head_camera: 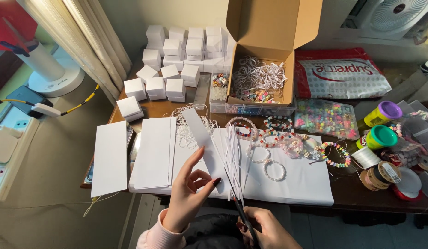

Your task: The person cuts a stack of white rectangular paper sheets into thin strips using scissors. They hold the paper with their left hand and operate the scissors with their right hand, repeatedly trimming the sheets into narrow pieces.

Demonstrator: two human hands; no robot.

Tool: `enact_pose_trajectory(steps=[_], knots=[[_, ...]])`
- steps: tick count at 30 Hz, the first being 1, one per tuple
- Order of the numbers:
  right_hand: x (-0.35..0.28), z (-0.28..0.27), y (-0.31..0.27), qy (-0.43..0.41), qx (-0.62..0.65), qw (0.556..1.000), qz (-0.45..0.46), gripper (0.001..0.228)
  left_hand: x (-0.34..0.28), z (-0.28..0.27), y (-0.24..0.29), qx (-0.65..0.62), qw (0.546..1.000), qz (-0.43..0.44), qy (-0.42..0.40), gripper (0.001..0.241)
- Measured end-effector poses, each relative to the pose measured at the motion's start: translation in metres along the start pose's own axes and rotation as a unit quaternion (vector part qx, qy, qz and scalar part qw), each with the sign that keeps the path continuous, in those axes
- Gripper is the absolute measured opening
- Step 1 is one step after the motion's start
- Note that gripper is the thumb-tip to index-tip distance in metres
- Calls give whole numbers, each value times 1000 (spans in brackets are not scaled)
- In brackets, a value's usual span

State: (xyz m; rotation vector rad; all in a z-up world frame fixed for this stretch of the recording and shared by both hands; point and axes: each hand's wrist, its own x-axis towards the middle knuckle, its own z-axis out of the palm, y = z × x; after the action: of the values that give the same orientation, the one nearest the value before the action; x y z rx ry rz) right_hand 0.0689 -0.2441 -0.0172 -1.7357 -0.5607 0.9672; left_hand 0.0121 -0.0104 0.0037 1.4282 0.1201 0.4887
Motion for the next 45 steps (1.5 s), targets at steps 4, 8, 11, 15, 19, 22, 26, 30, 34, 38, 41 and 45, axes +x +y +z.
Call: enact_pose_trajectory(steps=[4,8,11,15,19,22,26,30,34,38,41,45], knots=[[0,0,1,-9,64,996,58,21,0,1,0,0,1000,-6,2,78],[3,-1,15,-13,40,999,19,25,0,0,-3,-12,1000,-26,7,79],[0,0,0,-8,38,999,35,22,0,0,-2,-10,1000,-23,5,79],[1,1,9,-7,51,998,42,20,-1,0,-1,-8,1000,-21,4,78],[2,3,12,-7,49,998,38,19,0,-1,-1,-10,1000,-28,10,78],[3,6,13,-4,64,997,33,21,0,-3,-2,-13,999,-28,10,79],[0,11,-6,37,96,984,143,14,0,-6,-2,-28,999,-29,13,78],[6,14,20,52,123,983,130,16,1,-10,-3,-44,998,-39,13,77],[7,15,35,41,128,985,104,18,2,-14,-1,-59,997,-48,8,78],[5,17,26,54,128,984,110,22,2,-19,-2,-70,995,-67,0,78],[5,19,23,55,128,985,101,23,3,-21,-1,-77,994,-80,-3,78],[8,19,48,36,141,988,55,23,4,-25,-4,-82,993,-90,-7,79]])
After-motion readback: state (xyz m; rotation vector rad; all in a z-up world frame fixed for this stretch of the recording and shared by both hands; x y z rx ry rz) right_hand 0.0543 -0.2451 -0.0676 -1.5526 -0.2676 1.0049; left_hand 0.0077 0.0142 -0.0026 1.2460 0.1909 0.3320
